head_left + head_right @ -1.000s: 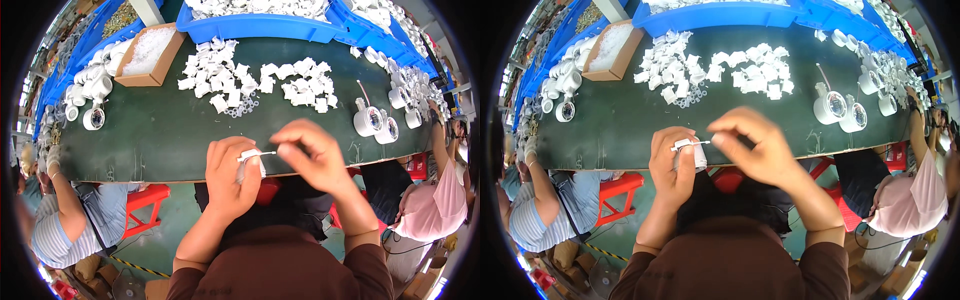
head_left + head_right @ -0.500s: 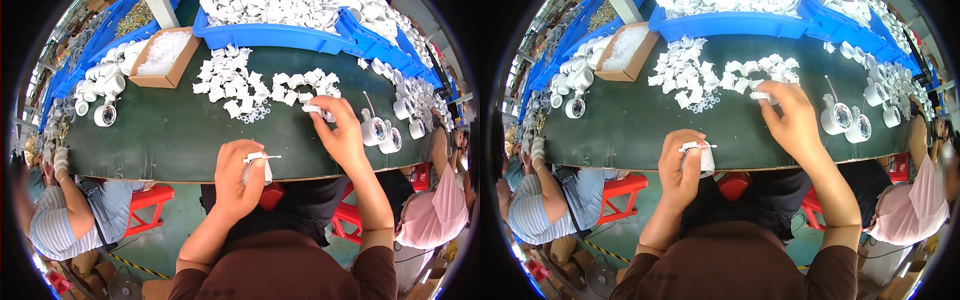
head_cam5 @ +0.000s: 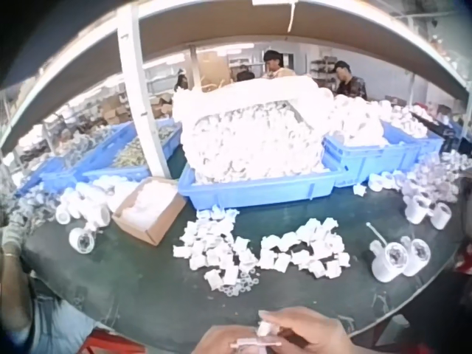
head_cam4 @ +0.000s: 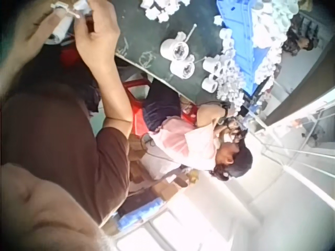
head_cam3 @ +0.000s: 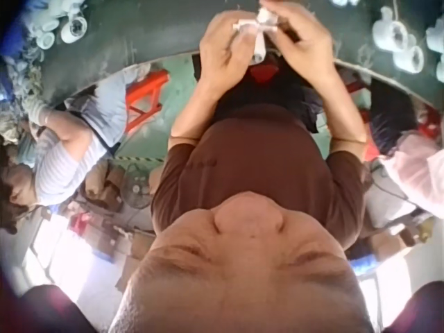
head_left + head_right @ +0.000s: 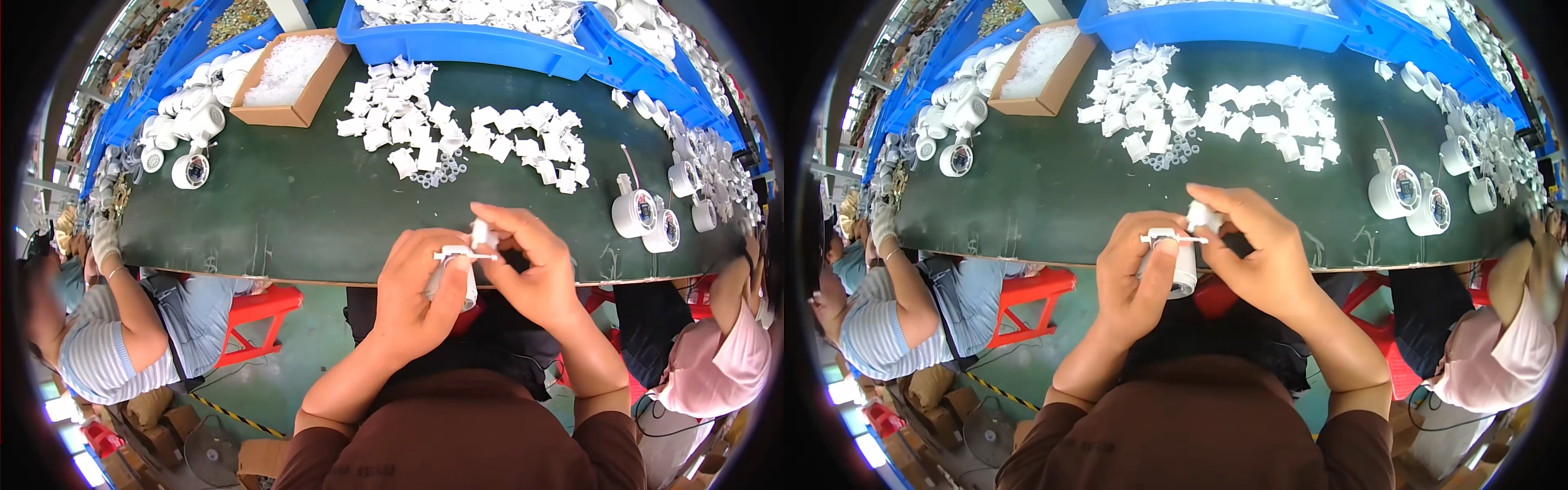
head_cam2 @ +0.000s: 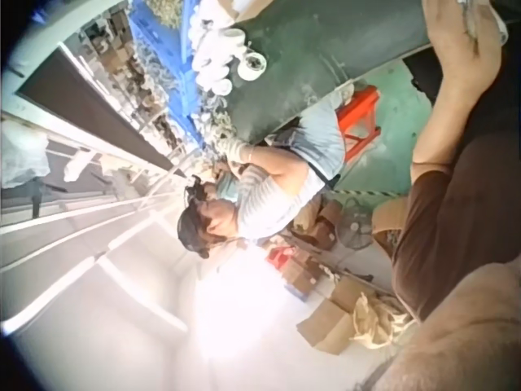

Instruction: The person assembles camera components by hand, picking up plastic parts and rings from the table and fitting them onto the wires and housing pieces.

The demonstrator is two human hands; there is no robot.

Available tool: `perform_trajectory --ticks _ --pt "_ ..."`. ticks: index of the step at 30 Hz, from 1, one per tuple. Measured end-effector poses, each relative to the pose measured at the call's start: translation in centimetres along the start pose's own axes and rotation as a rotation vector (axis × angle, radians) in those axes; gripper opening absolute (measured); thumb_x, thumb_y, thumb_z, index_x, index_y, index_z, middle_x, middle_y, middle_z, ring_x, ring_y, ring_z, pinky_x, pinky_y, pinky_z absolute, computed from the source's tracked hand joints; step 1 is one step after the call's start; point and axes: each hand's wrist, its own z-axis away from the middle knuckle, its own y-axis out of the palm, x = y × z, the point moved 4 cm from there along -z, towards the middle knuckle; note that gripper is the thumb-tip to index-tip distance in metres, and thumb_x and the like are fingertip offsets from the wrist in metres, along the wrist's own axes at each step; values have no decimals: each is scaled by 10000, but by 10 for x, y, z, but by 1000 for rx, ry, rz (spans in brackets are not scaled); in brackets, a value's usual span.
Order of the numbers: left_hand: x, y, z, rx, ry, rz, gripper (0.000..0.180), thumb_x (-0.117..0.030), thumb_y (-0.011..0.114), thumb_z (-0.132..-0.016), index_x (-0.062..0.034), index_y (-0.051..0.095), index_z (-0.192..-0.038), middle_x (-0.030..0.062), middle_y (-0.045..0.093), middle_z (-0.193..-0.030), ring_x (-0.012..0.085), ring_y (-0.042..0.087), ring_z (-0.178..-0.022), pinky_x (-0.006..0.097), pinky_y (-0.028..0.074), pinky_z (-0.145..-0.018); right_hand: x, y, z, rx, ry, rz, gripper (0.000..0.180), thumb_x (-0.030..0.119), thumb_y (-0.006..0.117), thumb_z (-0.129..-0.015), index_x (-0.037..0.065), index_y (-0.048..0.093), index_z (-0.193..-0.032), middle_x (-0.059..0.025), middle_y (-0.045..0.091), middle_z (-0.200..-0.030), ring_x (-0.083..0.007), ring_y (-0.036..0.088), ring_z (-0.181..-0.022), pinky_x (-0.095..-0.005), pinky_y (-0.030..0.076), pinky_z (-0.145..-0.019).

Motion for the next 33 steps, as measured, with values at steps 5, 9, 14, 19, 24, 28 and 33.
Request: perform_trajectory --ticks 5,9,14,19,24,28,33 --pt "0 -9 -2 -192 -3 -228 168 -124 582 -986 -1 677 -1050 134 692 -1075 269 607 -957 358 469 -867 11 2 7 29 153 -507 395 -77 644 -928 4 619 -1315 -66 684 -1128 -115 659 -1025 -289 544 -915" --pt "-5 -5 -1 -168 9 -305 237 -121 518 -991 -2 666 -1132 133 680 -1122 284 575 -991 374 439 -905 13 21 6 -10 62 -321 434 -73 665 -912 39 644 -1331 -81 691 -1148 -132 659 -1027 -290 539 -914" --pt "-1 -4 2 -184 44 -348 328 -156 505 -982 2 628 -1243 153 647 -1161 326 543 -995 412 447 -876 8 31 6 -76 34 -304 453 -60 714 -883 57 665 -1318 -67 683 -1073 -121 619 -913 -271 529 -844" --pt "1 0 4 -201 85 -360 376 -236 433 -1011 12 621 -1221 159 639 -1165 337 537 -987 426 433 -895 9 37 8 -122 2 -223 448 -53 745 -862 43 671 -1293 -60 672 -1021 -135 622 -914 -268 524 -829" --pt "1 2 4 -202 131 -382 358 -252 439 -1007 7 619 -1177 153 640 -1149 335 539 -982 428 422 -883 9 42 13 -174 -58 -119 463 -119 684 -877 7 622 -1318 -48 602 -1072 -127 585 -981 -277 480 -906" --pt "4 1 4 -191 175 -379 372 -280 453 -995 11 613 -1162 143 648 -1123 320 555 -986 419 416 -862 10 47 15 -216 -159 -31 456 -108 686 -878 10 625 -1314 -45 587 -1067 -134 572 -988 -288 470 -914" --pt "6 -4 5 -198 220 -349 327 -232 526 -955 12 603 -1159 149 655 -1118 303 565 -972 404 412 -869 10 46 12 -163 49 -387 373 -61 659 -937 13 621 -1301 -57 628 -1079 -132 594 -979 -281 497 -886"
